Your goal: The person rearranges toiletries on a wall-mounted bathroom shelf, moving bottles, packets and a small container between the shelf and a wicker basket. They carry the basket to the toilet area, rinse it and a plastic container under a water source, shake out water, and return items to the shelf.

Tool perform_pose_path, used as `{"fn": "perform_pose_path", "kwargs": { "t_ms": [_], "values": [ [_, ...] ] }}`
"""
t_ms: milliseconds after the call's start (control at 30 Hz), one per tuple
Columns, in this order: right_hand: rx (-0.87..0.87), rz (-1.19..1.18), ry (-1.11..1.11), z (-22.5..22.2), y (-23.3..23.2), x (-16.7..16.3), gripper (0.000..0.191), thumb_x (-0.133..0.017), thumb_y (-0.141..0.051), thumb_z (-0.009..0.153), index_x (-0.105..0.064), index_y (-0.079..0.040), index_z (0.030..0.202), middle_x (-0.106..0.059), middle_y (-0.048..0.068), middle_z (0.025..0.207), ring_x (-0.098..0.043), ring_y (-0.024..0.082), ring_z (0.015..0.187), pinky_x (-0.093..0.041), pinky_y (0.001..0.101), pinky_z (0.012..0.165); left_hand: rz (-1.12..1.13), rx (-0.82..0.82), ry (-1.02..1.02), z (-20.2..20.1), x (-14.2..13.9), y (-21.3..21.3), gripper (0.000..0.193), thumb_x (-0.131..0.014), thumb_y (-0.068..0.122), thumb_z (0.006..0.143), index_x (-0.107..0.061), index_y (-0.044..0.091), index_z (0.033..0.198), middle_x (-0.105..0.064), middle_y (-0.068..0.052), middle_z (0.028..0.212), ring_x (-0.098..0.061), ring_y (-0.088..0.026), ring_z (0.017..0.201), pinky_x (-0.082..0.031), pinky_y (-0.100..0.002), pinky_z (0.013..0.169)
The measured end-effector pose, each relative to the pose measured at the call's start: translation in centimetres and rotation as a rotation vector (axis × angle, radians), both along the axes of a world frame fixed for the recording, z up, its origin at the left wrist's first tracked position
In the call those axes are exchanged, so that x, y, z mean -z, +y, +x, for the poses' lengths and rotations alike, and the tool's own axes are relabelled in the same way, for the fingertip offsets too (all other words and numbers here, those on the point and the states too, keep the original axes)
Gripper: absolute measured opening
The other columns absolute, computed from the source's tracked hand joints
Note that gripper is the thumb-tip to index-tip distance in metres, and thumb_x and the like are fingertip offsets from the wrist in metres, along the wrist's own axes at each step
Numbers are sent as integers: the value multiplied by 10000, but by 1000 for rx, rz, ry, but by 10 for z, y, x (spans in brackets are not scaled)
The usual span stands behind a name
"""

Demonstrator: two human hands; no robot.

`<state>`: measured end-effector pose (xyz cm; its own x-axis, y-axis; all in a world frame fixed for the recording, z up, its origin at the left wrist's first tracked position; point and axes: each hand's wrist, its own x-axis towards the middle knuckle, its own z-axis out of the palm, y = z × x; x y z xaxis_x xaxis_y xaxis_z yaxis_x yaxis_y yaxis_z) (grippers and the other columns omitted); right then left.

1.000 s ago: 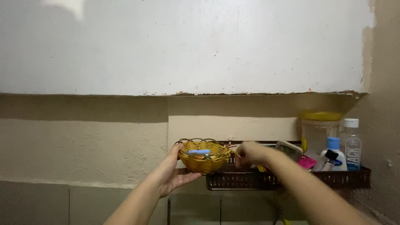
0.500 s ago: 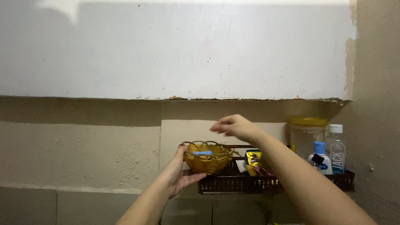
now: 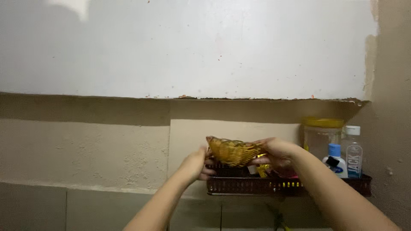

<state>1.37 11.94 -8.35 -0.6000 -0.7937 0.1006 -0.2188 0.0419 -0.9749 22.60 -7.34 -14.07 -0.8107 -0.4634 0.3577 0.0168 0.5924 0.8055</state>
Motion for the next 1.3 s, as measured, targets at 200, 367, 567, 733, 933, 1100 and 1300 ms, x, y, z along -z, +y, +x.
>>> {"fn": "perform_pose_path", "kwargs": {
  "t_ms": [200,367,567,733,933,1100,1300],
  "values": [
    [153,-29,55,-15,-5,31,366,-323,-86,1065,-581,99,1248,-666,313,1226,-704,357,1066,-617,397,897,-563,-43,101,-2,27,-21,380,-599,298,839,-780,85,1097,-739,-132,1140,-696,-320,1087,-530,-430,987],
    [161,-84,95,-19,-8,53,407,-393,-247,1062,-534,103,1213,-606,227,1198,-642,353,1087,-598,471,980,-686,-175,-86,-12,26,-10,343,-600,364,910,-786,118,1060,-734,-94,1139,-640,-302,1149,-443,-474,1048],
    [266,-6,261,-8,-4,46,593,-462,-413,989,-590,0,1394,-667,163,1308,-621,315,1163,-492,442,1013,-748,-286,-118,-2,14,-1,304,-645,411,912,-794,174,1032,-737,-82,1072,-652,-302,1110,-459,-467,1042],
    [307,222,880,22,8,52,800,-750,-585,847,-572,-17,1382,-616,142,1331,-612,233,1205,-494,374,1027,-532,-182,93,8,22,-7,267,-695,360,868,-787,139,987,-740,-79,1094,-687,-295,1066,-515,-439,995],
    [391,113,967,50,2,64,718,-915,-335,734,-570,9,1261,-701,151,1157,-698,246,1066,-579,376,953,-594,-274,149,11,30,-4,265,-671,337,860,-758,170,1047,-714,-52,1161,-662,-291,1111,-486,-463,1021],
    [367,243,771,30,38,36,538,-788,-224,801,-607,-121,1297,-699,86,1198,-732,205,1033,-601,392,923,-492,-389,110,24,31,4,235,-648,346,886,-767,185,1009,-703,-33,1160,-662,-264,1118,-490,-443,1024],
    [779,494,1005,2,98,20,393,-774,-376,926,-766,15,892,-800,205,875,-766,311,825,-615,416,780,-517,-302,194,31,34,26,225,-639,319,887,-762,166,996,-702,-47,1072,-671,-248,1054,-520,-417,957]
  ]
}}
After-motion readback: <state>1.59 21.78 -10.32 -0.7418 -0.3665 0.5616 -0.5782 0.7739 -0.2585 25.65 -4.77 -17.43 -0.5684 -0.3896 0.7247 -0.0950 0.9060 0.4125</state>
